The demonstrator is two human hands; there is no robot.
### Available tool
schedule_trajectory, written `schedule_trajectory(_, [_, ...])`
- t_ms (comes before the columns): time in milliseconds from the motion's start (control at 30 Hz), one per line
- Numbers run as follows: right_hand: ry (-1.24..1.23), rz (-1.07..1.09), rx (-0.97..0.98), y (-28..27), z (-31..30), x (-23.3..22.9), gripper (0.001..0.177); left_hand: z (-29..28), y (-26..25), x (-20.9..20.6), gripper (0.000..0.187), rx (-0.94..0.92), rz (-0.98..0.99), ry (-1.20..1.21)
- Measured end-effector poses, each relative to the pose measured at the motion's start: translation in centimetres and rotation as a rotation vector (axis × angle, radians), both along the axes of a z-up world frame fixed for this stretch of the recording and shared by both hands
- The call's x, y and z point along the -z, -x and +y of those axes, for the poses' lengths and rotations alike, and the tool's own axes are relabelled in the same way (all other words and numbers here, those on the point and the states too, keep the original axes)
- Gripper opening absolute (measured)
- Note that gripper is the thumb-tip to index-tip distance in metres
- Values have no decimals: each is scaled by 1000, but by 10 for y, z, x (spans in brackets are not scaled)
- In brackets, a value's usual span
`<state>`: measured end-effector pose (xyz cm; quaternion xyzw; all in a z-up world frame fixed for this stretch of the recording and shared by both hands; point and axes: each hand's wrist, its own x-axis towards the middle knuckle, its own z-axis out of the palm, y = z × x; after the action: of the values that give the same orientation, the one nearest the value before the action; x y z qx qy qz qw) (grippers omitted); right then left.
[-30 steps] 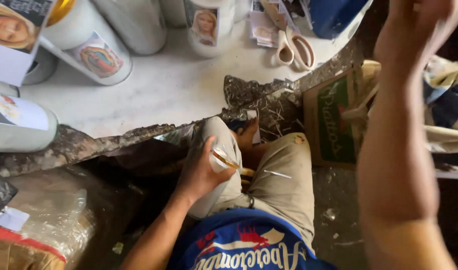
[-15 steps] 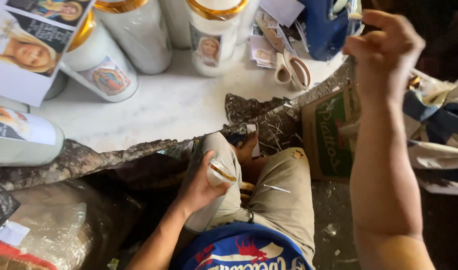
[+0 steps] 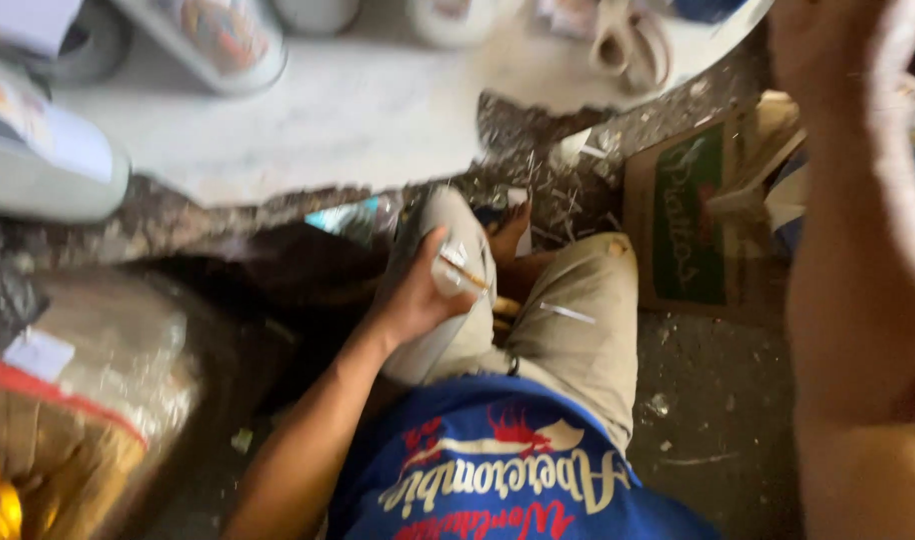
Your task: The person sits on the floor and repeatedly packages cylindrical candles into clear plastic bags. They use scissors to trim the bag edges and apply tape to seal the openings. Finished units are placed on a nearby table.
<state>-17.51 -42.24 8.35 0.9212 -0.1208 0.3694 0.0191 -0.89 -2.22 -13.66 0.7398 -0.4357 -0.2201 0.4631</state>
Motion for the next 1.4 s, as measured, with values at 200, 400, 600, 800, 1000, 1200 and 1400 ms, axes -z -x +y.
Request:
schedule_trajectory(200, [-351, 64, -190, 1, 103, -10, 57, 2, -6, -99, 101, -13, -70, -277])
schedule_trajectory(400, [-1364, 144, -131, -12, 261, 34, 57, -15, 3, -110, 118, 90, 175, -606])
schedule_trajectory(600, [-1330, 259, -183, -19, 265, 97, 30, -12, 5, -133, 111, 158, 144, -580])
schedule_trajectory(800, [-1134, 365, 134, -40, 269, 105, 32, -11, 14, -139, 106, 193, 76, -565])
schedule_trajectory(1000, [-1475, 466, 44, -12, 255, 104, 27, -7, -2, -141, 107, 116, 179, -535])
schedule_trajectory(1200, [-1915, 205, -75, 11, 257, 149, 25, -5, -16, -132, 106, 62, 160, -424])
schedule_trajectory(1400, [-1796, 101, -72, 16, 268, 175, 35, 2, -2, -68, 104, 21, 285, -163])
